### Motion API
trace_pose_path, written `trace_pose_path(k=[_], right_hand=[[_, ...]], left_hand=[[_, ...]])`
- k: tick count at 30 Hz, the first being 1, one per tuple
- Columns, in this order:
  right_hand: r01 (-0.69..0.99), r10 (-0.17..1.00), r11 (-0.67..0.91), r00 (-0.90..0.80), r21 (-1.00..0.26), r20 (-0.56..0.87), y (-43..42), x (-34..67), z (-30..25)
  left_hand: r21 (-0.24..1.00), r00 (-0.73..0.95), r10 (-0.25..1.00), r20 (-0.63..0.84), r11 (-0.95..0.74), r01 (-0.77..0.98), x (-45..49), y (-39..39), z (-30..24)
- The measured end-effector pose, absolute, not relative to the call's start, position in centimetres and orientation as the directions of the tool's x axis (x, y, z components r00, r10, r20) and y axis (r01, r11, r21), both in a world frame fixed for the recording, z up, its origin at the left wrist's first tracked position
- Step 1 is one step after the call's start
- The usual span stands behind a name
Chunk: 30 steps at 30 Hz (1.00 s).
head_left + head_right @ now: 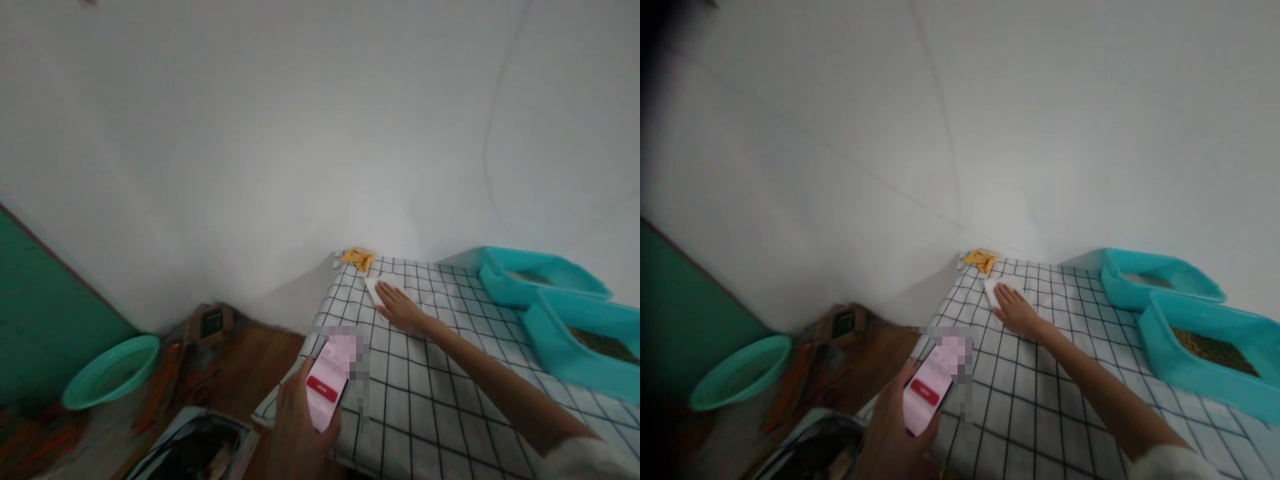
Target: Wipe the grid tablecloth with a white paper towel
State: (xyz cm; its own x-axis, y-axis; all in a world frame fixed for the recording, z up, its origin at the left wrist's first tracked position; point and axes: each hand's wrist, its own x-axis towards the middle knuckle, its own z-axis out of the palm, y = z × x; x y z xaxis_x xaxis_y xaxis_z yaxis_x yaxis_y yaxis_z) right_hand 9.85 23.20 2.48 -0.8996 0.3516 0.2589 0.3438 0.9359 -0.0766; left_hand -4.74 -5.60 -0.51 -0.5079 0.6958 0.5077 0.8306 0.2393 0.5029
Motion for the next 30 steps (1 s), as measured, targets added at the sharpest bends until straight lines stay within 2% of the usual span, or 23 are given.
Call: trace_pose_path(k=[3, 7, 11, 15, 18, 21, 24, 27, 30], right_hand=[[0.317, 0.333, 0.942, -0.926, -0.108, 0.18, 19.6, 13.4, 1.4], [0.224, 0.246, 0.959, -0.962, -0.177, 0.119, 15.3, 18.2, 1.5], [0.193, 0.21, 0.958, -0.976, -0.211, 0.062, 16.7, 15.6, 3.0], [0.15, 0.17, 0.962, -0.983, -0.227, 0.073, 18.5, 8.1, 4.3], [0.075, 0.1, 0.967, -0.991, -0.244, 0.091, 16.1, 4.5, 4.6], [-0.059, -0.031, 0.961, -0.994, -0.271, 0.106, 11.3, 4.8, 4.7], [-0.191, -0.153, 0.919, -0.979, -0.345, 0.135, 7.4, 8.0, 4.6], [-0.124, -0.084, 0.908, -0.99, -0.401, 0.117, 7.1, 12.5, 4.5], [0.11, 0.146, 0.926, -0.987, -0.362, 0.072, 9.8, 18.3, 3.5]], left_hand=[[0.599, -0.587, 0.665, 0.461, 0.255, 0.759, -4.0, -5.7, 0.5], [0.694, -0.662, 0.63, 0.407, 0.258, 0.672, -4.0, -6.4, 1.4], [0.79, -0.756, 0.575, 0.311, 0.285, 0.542, -5.0, -7.9, 2.2], [0.742, -0.781, 0.493, 0.382, 0.341, 0.578, -5.8, -9.7, 3.7], [0.686, -0.772, 0.462, 0.437, 0.384, 0.618, -5.9, -10.7, 5.0], [0.675, -0.768, 0.455, 0.45, 0.39, 0.627, -5.6, -10.7, 5.7], [0.705, -0.759, 0.504, 0.412, 0.351, 0.616, -5.1, -9.4, 5.6], [0.778, -0.721, 0.614, 0.32, 0.264, 0.57, -4.2, -7.2, 4.9], [0.818, -0.687, 0.67, 0.282, 0.207, 0.537, -3.3, -4.8, 4.0]])
